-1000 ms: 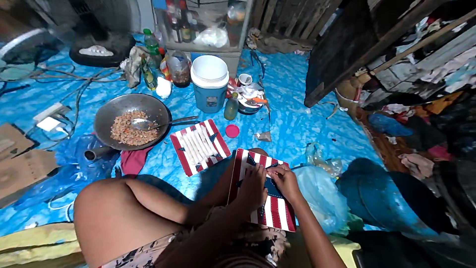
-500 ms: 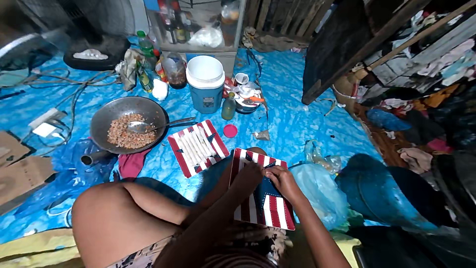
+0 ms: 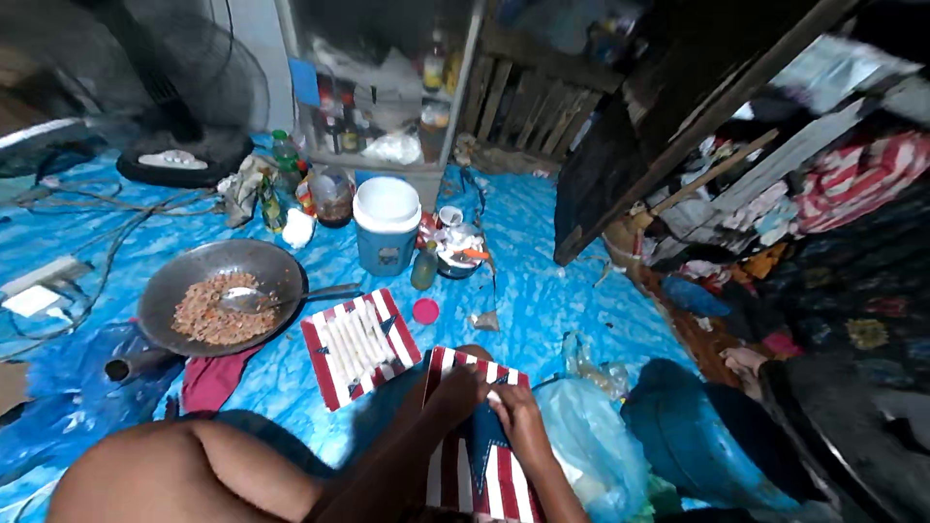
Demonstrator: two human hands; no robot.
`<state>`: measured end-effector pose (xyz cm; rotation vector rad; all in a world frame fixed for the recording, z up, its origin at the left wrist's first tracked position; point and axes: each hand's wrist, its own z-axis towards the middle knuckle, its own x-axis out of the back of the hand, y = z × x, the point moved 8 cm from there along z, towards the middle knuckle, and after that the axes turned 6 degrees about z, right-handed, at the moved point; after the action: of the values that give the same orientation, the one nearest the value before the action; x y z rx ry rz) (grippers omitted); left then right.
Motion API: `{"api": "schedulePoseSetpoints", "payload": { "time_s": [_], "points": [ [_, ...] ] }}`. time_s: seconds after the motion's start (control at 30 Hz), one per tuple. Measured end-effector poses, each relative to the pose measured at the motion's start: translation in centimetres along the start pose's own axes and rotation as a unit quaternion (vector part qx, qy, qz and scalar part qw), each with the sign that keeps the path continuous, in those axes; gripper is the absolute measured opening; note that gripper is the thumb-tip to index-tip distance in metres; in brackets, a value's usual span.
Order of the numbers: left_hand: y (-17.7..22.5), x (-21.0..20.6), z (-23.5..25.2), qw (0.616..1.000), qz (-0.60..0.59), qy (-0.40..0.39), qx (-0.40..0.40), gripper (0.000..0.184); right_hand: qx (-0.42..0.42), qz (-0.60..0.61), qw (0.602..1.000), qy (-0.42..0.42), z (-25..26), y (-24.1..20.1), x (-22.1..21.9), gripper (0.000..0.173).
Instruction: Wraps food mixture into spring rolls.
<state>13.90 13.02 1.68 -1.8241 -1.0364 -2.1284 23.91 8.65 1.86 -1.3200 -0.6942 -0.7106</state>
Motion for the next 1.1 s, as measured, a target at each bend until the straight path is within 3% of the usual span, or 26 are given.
{"api": "schedulePoseSetpoints", "payload": {
  "time_s": [0.07, 0.13, 0.23, 0.4, 0.47, 0.57, 0.63, 0.73, 0.8, 0.9, 0.93, 1.0, 1.1],
  "points": [
    [0.6, 0.6, -0.5, 0.997, 0.001, 0.059, -0.044, 0.027, 0.003, 0.001, 1.0, -0.022, 0.4, 0.2, 0.1, 0.023],
    [0.9, 1.0, -1.0, 0.997, -0.032, 0.061, -0.044, 0.026, 0.022, -0.002, 0.999, -0.05, 0.5, 0.2, 0.1, 0.023],
    [0.9, 1.3, -1.8, 0.99, -0.141, -0.006, -0.006, 0.03, 0.064, 0.011, 0.995, -0.075, -0.6, -0.8, 0.3, 0.024],
    [0.7, 2.1, -3.5, 0.936, -0.305, -0.138, 0.109, 0.042, 0.141, 0.025, 0.989, -0.024, -3.6, -3.4, 1.3, 0.02],
    [1.0, 3.3, -4.0, 0.908, -0.375, -0.14, 0.122, 0.04, 0.126, 0.057, 0.99, -0.004, -4.2, -3.9, 2.1, 0.022],
    [1.7, 6.5, -5.1, 0.842, -0.513, -0.128, 0.11, 0.062, 0.012, 0.182, 0.983, 0.012, -4.8, -4.1, 3.6, 0.026],
    [1.7, 8.4, -5.9, 0.813, -0.569, -0.093, 0.085, 0.066, -0.045, 0.28, 0.958, 0.032, -5.2, -4.5, 4.0, 0.027],
    [2.2, 10.4, -6.4, 0.809, -0.583, 0.038, 0.054, 0.044, -0.092, 0.411, 0.906, 0.035, -5.5, -6.1, 3.7, 0.023],
    [2.5, 10.4, -6.5, 0.784, -0.604, 0.125, 0.071, 0.031, -0.111, 0.465, 0.878, 0.022, -5.7, -7.2, 2.8, 0.022],
    [3.0, 10.1, -6.9, 0.752, -0.626, 0.198, 0.058, 0.021, -0.11, 0.476, 0.873, -0.003, -5.9, -8.1, 2.0, 0.025],
    [3.3, 10.2, -7.1, 0.755, -0.619, 0.209, 0.048, 0.02, -0.1, 0.456, 0.884, -0.005, -5.9, -8.4, 2.3, 0.03],
    [3.9, 10.5, -7.5, 0.797, -0.564, 0.213, 0.04, 0.025, -0.066, 0.404, 0.912, 0.018, -5.5, -8.9, 4.0, 0.045],
    [5.3, 10.9, -8.1, 0.881, -0.431, 0.194, 0.032, 0.029, -0.011, 0.357, 0.93, 0.089, -4.6, -9.8, 7.6, 0.039]
  ]
}}
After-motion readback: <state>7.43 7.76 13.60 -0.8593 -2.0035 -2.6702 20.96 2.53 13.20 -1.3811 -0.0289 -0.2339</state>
